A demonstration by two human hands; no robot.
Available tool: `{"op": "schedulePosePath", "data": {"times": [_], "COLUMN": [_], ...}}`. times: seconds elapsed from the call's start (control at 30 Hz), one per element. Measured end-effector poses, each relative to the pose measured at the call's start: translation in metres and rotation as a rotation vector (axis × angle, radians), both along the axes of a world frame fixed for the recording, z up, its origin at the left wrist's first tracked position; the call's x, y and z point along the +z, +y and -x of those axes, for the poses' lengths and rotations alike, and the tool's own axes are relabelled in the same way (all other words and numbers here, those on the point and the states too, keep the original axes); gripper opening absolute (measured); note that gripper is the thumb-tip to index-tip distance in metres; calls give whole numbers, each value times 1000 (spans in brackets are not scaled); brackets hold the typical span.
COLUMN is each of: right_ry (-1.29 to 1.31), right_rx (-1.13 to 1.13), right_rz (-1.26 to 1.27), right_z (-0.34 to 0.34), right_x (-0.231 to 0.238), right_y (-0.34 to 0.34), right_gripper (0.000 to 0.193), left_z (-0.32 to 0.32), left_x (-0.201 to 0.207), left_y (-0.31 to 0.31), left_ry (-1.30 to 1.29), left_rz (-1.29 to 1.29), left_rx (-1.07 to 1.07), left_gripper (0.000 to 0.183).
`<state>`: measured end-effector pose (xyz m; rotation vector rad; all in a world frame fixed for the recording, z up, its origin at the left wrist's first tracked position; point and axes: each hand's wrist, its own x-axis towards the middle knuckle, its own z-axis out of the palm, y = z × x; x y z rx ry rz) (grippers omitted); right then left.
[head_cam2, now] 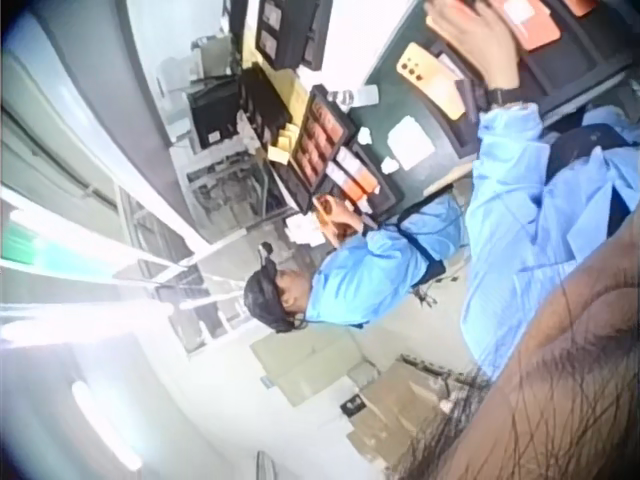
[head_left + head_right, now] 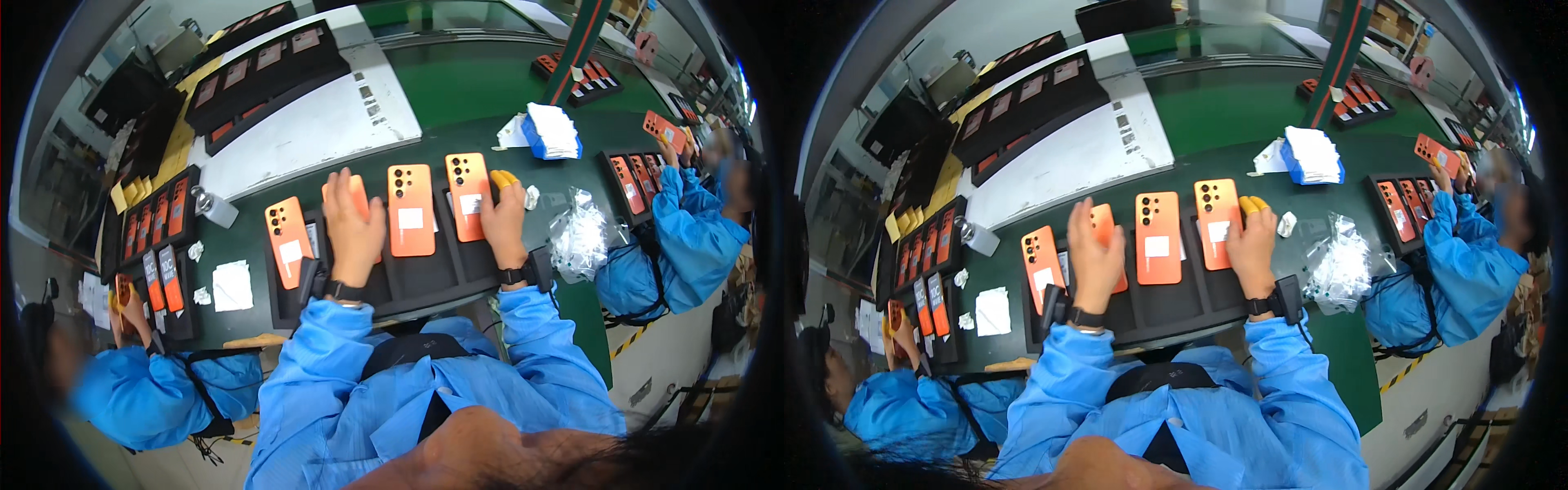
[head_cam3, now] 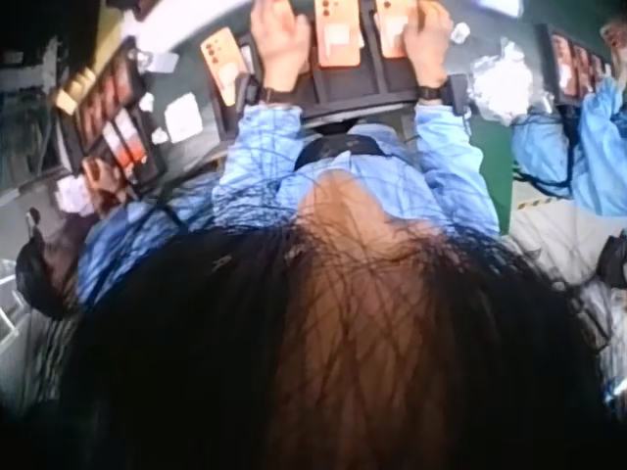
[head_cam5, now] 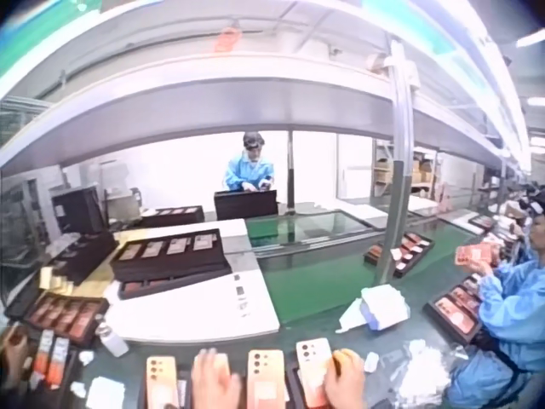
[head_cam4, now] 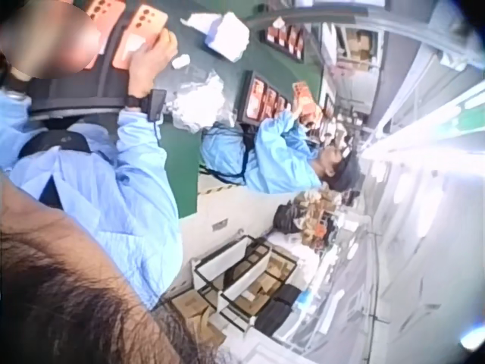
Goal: Cleaning and inspecting the exterior of mobile phones on an assembly line.
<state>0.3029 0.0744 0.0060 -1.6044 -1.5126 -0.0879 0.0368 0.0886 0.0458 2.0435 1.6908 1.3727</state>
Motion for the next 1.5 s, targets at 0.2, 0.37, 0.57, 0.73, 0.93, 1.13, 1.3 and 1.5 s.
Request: {"op": "schedulePosePath", "data": {"times": [0.2,0.37,0.57,0.73,0.93,1.13,1.3,1.5], "right_ry": [-66,-110,-367,-386,-218,226,242,267], "right_rx": [117,403,400,331,395,394,417,415], "right_rz": [-139,163,374,404,315,377,335,238], "right_z": [36,153,232,242,234,201,189,186], "right_x": [25,41,21,13,20,34,20,9], "right_y": [-14,-37,-23,-20,-17,-35,-36,-36], "right_gripper": [38,67,82,83,77,49,45,39], "left_z": [96,105,110,112,113,132,143,125], "left_x": [-14,-32,-21,-22,-23,1,1,21], "left_y": [-41,-52,-49,-49,-47,-56,-62,-62], "left_ry": [244,322,239,159,199,-14,153,104], "left_rz": [109,115,171,140,155,214,160,126], "left_rx": [305,359,256,191,245,230,303,233], "left_gripper": [71,77,91,97,94,69,40,24]}}
